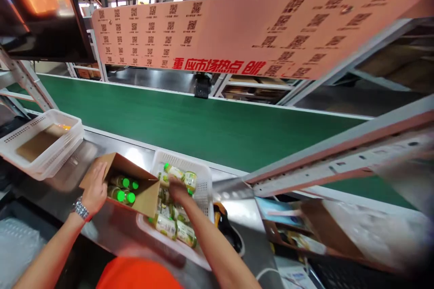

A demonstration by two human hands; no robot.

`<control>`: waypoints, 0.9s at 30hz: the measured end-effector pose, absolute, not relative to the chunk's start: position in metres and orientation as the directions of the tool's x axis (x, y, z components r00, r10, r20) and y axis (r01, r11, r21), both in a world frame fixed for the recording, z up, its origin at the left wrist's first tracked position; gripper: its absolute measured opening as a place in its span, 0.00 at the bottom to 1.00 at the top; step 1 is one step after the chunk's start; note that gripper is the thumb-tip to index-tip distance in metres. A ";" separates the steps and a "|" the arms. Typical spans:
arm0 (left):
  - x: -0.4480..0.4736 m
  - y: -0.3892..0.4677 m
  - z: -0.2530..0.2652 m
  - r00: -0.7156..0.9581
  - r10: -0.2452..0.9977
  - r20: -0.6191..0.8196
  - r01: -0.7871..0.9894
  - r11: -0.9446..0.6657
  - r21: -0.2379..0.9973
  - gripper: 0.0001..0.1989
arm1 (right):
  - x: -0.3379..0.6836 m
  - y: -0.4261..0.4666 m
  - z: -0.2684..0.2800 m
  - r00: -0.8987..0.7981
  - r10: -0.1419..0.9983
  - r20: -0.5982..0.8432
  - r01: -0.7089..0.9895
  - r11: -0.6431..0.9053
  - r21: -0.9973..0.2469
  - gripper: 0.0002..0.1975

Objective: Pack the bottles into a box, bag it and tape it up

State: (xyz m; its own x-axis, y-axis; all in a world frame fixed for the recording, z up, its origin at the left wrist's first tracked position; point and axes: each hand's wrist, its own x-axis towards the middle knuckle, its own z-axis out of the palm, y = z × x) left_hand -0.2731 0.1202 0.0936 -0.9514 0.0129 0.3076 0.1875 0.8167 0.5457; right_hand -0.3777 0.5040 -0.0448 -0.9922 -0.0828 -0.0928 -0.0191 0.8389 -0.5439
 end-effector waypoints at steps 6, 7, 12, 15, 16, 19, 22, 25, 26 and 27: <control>-0.265 0.123 0.097 -0.953 -0.014 0.302 0.163 0.816 0.554 0.35 | -0.386 0.512 -0.049 -0.987 -0.011 -0.159 0.070 0.866 -0.495 0.18; -0.265 0.123 0.097 -0.955 -0.017 0.295 0.156 0.820 0.551 0.35 | -0.384 0.516 -0.047 -0.989 -0.003 -0.149 0.074 0.857 -0.510 0.18; -0.272 0.127 0.099 -0.957 -0.030 0.289 0.135 0.836 0.532 0.35 | -0.355 0.541 -0.004 -0.998 0.047 -0.032 0.055 0.671 -0.740 0.26; -0.277 0.129 0.100 -0.955 -0.033 0.295 0.134 0.838 0.528 0.35 | -0.331 0.526 0.047 -0.992 -0.108 0.067 -0.110 0.464 -0.879 0.34; -0.279 0.129 0.100 -0.954 -0.027 0.300 0.143 0.837 0.528 0.35 | -0.326 0.511 0.064 -0.974 -0.206 0.094 -0.176 0.430 -0.886 0.35; -0.283 0.127 0.098 -0.941 0.015 0.338 0.200 0.831 0.519 0.37 | -0.322 0.441 0.097 -0.872 -0.451 0.191 -0.384 0.388 -0.838 0.33; -0.285 0.124 0.093 -0.920 0.058 0.388 0.266 0.819 0.508 0.39 | -0.332 0.361 0.100 -0.821 -0.530 0.214 -0.474 0.422 -0.773 0.28; -0.284 0.121 0.086 -0.907 0.076 0.415 0.302 0.805 0.511 0.39 | -0.341 0.308 0.086 -0.791 -0.582 0.189 -0.510 0.457 -0.729 0.14; -0.284 0.121 0.083 -0.904 0.083 0.420 0.311 0.801 0.511 0.39 | -0.342 0.302 0.082 -0.791 -0.583 0.185 -0.508 0.458 -0.729 0.17; -0.283 0.120 0.081 -0.900 0.092 0.426 0.321 0.799 0.508 0.39 | -0.340 0.301 0.079 -0.791 -0.583 0.185 -0.505 0.451 -0.736 0.18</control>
State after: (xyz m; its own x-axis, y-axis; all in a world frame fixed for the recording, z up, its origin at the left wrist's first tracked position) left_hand -0.2834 0.1199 0.0810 -0.9001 0.0915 0.4259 0.3215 0.7994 0.5076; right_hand -0.3402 0.3008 0.0789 -0.7913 -0.5827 0.1853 -0.5047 0.4514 -0.7359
